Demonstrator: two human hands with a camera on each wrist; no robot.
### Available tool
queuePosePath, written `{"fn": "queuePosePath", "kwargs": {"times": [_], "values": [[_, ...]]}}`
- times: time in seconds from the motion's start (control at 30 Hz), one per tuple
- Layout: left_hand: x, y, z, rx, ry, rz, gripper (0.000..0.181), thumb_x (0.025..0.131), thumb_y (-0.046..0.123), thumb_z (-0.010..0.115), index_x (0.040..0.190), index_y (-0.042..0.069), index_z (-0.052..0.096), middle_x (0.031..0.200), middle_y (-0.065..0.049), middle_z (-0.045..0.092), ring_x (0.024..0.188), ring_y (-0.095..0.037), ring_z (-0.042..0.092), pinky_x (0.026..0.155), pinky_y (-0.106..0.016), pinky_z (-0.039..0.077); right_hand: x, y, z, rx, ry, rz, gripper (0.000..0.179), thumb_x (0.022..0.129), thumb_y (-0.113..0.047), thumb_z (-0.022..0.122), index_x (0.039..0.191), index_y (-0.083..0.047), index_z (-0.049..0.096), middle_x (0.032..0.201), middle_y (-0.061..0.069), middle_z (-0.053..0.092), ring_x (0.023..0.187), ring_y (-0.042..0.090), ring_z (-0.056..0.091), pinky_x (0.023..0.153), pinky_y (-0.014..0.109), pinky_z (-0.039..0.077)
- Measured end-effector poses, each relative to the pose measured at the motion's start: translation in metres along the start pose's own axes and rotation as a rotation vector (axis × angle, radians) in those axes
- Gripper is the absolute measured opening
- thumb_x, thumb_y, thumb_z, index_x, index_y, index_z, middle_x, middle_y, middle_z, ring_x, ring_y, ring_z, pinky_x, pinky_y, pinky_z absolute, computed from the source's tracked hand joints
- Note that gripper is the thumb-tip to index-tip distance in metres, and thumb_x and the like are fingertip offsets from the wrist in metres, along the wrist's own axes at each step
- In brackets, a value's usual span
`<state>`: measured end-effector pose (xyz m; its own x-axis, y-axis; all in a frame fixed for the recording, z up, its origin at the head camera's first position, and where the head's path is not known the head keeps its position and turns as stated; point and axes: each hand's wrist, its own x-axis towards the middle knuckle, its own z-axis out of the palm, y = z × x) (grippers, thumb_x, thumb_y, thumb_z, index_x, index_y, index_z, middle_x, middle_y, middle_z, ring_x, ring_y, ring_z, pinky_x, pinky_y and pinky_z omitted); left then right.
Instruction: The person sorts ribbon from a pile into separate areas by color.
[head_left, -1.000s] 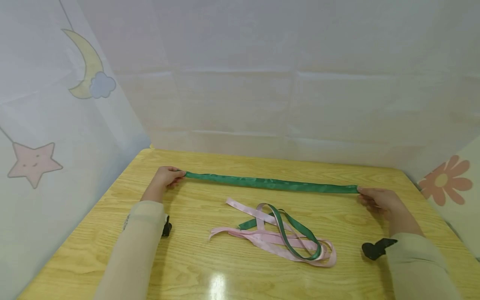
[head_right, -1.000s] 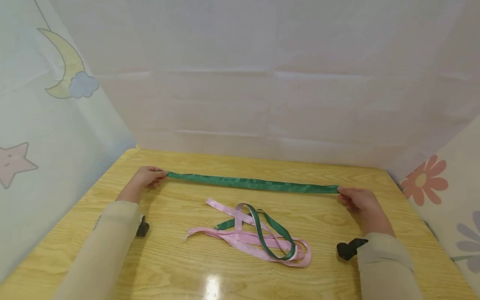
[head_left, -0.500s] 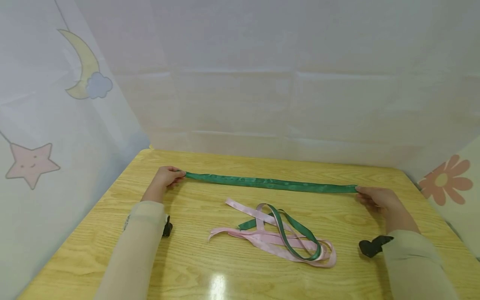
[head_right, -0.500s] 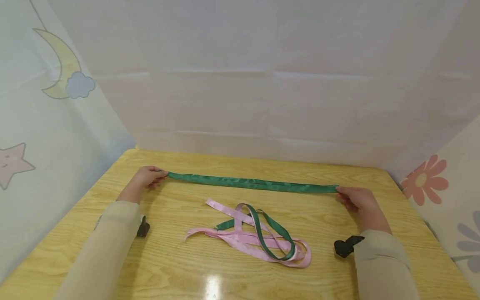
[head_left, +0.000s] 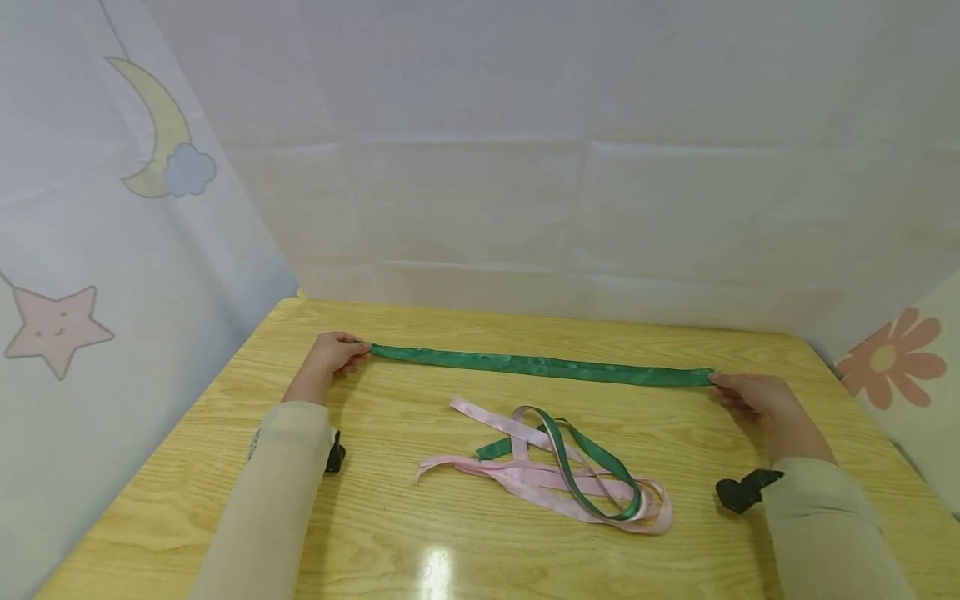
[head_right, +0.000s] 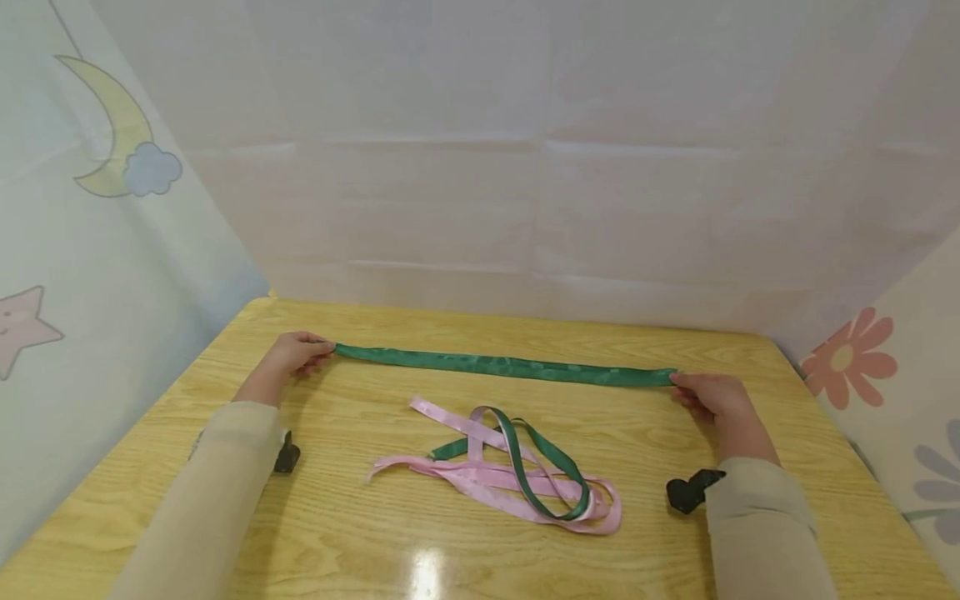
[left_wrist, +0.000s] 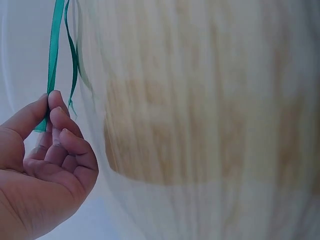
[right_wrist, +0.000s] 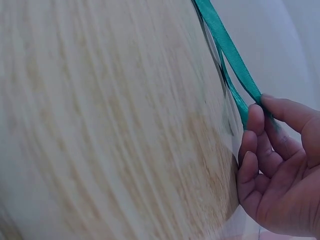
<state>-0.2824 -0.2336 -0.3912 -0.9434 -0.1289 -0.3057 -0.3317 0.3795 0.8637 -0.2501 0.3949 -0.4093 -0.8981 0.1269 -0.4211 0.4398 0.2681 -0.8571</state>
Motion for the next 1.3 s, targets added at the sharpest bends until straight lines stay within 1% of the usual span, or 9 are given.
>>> {"fn": "queuePosePath", "kwargs": {"times": [0.13, 0.23, 0.47, 0.67, 0.87, 0.97, 1.07, 1.23, 1.3], "values": [[0.0031, -0.0015, -0.0006, 0.015, 0.001, -0.003, 0.026, 0.093, 0.02, 0.059, 0.113, 0.003, 0.058, 0.083, 0.002, 0.068, 0.061, -0.01, 0.054, 0.054, -0.024, 0.041, 0.0009, 0.0, 0.0005, 0.002, 0.0, -0.007, 0.02, 0.088, -0.031, 0.064, 0.07, -0.023, 0.068, 0.067, -0.01, 0.065, 0.061, 0.006, 0.059, 0.058, 0.024, 0.048], [0.0051, -0.0023, -0.0007, 0.024, -0.004, -0.006, 0.025, 0.093, 0.02, 0.059, 0.111, 0.003, 0.059, 0.081, 0.002, 0.067, 0.058, -0.01, 0.051, 0.052, -0.024, 0.04, 0.0015, 0.0, 0.0019, -0.022, 0.018, -0.008, 0.02, 0.088, -0.029, 0.064, 0.069, -0.024, 0.067, 0.066, -0.01, 0.065, 0.06, 0.005, 0.059, 0.056, 0.024, 0.048], [0.0056, -0.0032, -0.0003, 0.03, 0.004, 0.003, 0.025, 0.093, 0.019, 0.059, 0.111, 0.002, 0.059, 0.078, 0.001, 0.067, 0.056, -0.01, 0.05, 0.052, -0.025, 0.04, 0.0015, 0.0003, 0.005, -0.116, 0.05, -0.02, 0.017, 0.088, -0.032, 0.063, 0.078, -0.019, 0.067, 0.066, -0.009, 0.066, 0.061, 0.005, 0.06, 0.057, 0.026, 0.048], [0.0049, -0.0019, -0.0001, 0.032, 0.003, 0.004, 0.027, 0.093, 0.018, 0.058, 0.113, 0.0, 0.057, 0.077, 0.002, 0.067, 0.055, -0.009, 0.05, 0.051, -0.024, 0.04, 0.0015, -0.0017, 0.0068, -0.11, 0.059, -0.01, 0.018, 0.089, -0.03, 0.062, 0.078, -0.018, 0.067, 0.065, -0.009, 0.065, 0.059, 0.006, 0.059, 0.057, 0.026, 0.048], [0.0016, 0.0004, 0.0012, 0.02, 0.006, 0.002, 0.026, 0.093, 0.017, 0.058, 0.112, 0.0, 0.057, 0.079, 0.0, 0.067, 0.056, -0.01, 0.052, 0.051, -0.024, 0.04, 0.0011, 0.0003, 0.007, -0.15, 0.049, -0.023, 0.029, 0.091, -0.032, 0.058, 0.097, -0.005, 0.065, 0.07, -0.007, 0.065, 0.064, 0.011, 0.057, 0.06, 0.028, 0.047], [0.0015, 0.0001, 0.001, 0.021, 0.007, 0.003, 0.025, 0.093, 0.017, 0.058, 0.112, 0.0, 0.058, 0.079, -0.001, 0.067, 0.057, -0.01, 0.052, 0.052, -0.024, 0.041, 0.0011, 0.0002, 0.0079, -0.154, 0.051, -0.018, 0.032, 0.092, -0.031, 0.057, 0.1, -0.002, 0.063, 0.07, -0.005, 0.064, 0.064, 0.013, 0.055, 0.06, 0.028, 0.047], [0.0027, -0.0009, 0.0006, 0.027, 0.004, 0.008, 0.026, 0.093, 0.017, 0.058, 0.112, 0.0, 0.058, 0.079, 0.0, 0.067, 0.058, -0.01, 0.053, 0.052, -0.024, 0.041, 0.0009, -0.0006, 0.0087, -0.155, 0.055, -0.016, 0.03, 0.092, -0.03, 0.057, 0.097, -0.001, 0.065, 0.069, -0.004, 0.064, 0.062, 0.013, 0.054, 0.058, 0.028, 0.046], [0.0036, -0.0021, 0.0004, 0.05, 0.003, 0.008, 0.027, 0.093, 0.017, 0.058, 0.113, 0.0, 0.057, 0.079, 0.0, 0.067, 0.059, -0.01, 0.053, 0.053, -0.024, 0.042, 0.0004, -0.0019, 0.0089, -0.132, 0.055, -0.011, 0.025, 0.092, -0.029, 0.058, 0.087, -0.007, 0.067, 0.068, -0.004, 0.064, 0.06, 0.012, 0.054, 0.056, 0.027, 0.046], [0.0036, -0.0023, 0.0005, 0.064, 0.005, 0.005, 0.027, 0.093, 0.017, 0.058, 0.113, 0.0, 0.058, 0.08, -0.001, 0.067, 0.059, -0.009, 0.053, 0.052, -0.024, 0.042, 0.0009, -0.0016, 0.0089, -0.126, 0.06, -0.008, 0.024, 0.091, -0.029, 0.058, 0.086, -0.008, 0.067, 0.067, -0.005, 0.064, 0.06, 0.012, 0.054, 0.057, 0.028, 0.046]]}}
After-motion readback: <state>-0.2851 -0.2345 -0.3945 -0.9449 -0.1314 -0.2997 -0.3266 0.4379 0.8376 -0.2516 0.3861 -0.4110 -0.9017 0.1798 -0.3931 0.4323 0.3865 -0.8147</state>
